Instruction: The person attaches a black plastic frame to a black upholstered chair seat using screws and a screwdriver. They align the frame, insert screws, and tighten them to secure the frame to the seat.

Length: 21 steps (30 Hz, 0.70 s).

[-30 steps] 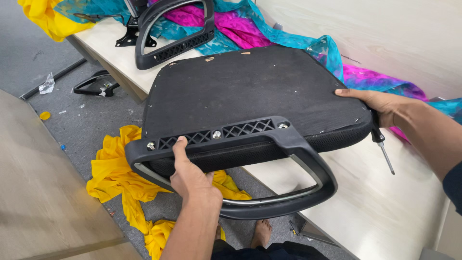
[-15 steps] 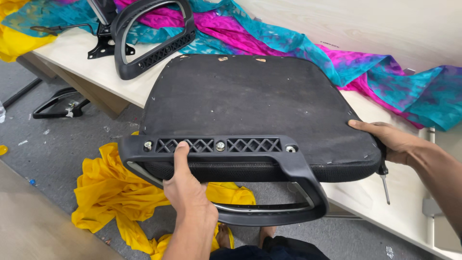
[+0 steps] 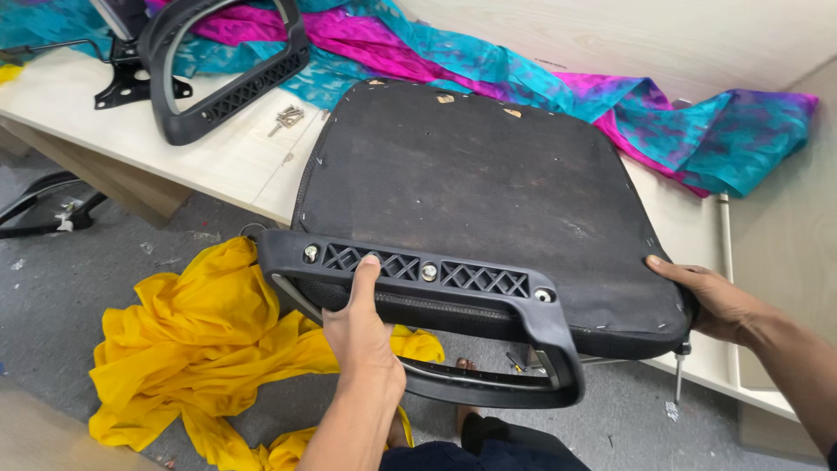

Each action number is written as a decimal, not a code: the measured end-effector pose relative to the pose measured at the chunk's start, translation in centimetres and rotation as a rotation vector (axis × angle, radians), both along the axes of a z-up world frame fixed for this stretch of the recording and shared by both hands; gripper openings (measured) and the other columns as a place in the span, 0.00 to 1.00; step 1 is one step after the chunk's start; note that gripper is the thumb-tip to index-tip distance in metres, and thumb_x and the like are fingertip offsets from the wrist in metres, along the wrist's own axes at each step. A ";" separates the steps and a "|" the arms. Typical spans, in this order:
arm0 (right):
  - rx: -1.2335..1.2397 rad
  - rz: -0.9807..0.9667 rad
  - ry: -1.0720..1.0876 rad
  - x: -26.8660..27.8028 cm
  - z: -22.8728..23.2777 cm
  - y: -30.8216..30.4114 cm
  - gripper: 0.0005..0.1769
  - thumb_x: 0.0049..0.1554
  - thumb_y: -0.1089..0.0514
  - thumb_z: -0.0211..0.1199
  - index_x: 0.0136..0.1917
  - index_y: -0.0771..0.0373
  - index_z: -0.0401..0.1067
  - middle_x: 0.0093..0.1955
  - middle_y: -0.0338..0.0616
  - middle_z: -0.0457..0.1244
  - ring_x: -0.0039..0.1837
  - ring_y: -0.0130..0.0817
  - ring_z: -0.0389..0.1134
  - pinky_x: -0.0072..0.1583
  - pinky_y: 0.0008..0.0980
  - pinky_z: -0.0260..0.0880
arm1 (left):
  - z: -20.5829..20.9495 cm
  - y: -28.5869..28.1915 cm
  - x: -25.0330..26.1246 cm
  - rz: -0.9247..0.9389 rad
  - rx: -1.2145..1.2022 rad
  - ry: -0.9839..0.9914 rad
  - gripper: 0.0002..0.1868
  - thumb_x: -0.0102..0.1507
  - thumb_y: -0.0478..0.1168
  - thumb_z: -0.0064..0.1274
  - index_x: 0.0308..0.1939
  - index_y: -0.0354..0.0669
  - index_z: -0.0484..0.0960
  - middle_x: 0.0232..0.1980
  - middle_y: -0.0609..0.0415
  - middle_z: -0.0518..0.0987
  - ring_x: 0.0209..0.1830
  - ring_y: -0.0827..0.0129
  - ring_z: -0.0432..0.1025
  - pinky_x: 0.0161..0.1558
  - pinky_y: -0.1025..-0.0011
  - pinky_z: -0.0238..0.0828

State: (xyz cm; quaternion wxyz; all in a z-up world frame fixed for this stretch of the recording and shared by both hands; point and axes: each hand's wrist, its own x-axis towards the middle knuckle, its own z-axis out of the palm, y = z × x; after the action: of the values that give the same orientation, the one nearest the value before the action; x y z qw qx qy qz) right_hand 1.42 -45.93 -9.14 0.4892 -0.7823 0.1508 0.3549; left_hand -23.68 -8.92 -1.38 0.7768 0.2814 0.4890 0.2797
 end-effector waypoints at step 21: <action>-0.179 0.252 -0.007 0.1 -2.7 3.9 0.35 0.50 0.25 0.64 0.40 0.62 0.71 0.32 0.38 0.56 0.32 0.30 0.57 0.35 0.32 0.58 | -12.3 8.9 4.5 -0.143 -0.171 -0.055 0.29 0.53 0.44 0.65 0.57 0.43 0.76 0.54 0.52 0.80 0.52 0.61 0.76 0.55 0.58 0.73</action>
State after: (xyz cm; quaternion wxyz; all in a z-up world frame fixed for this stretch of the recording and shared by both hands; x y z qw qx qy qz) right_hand 1.55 -42.05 -11.86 0.3695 -0.8367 0.0806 0.3961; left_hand -19.13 -0.07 -13.65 0.8290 0.2404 0.4684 0.1886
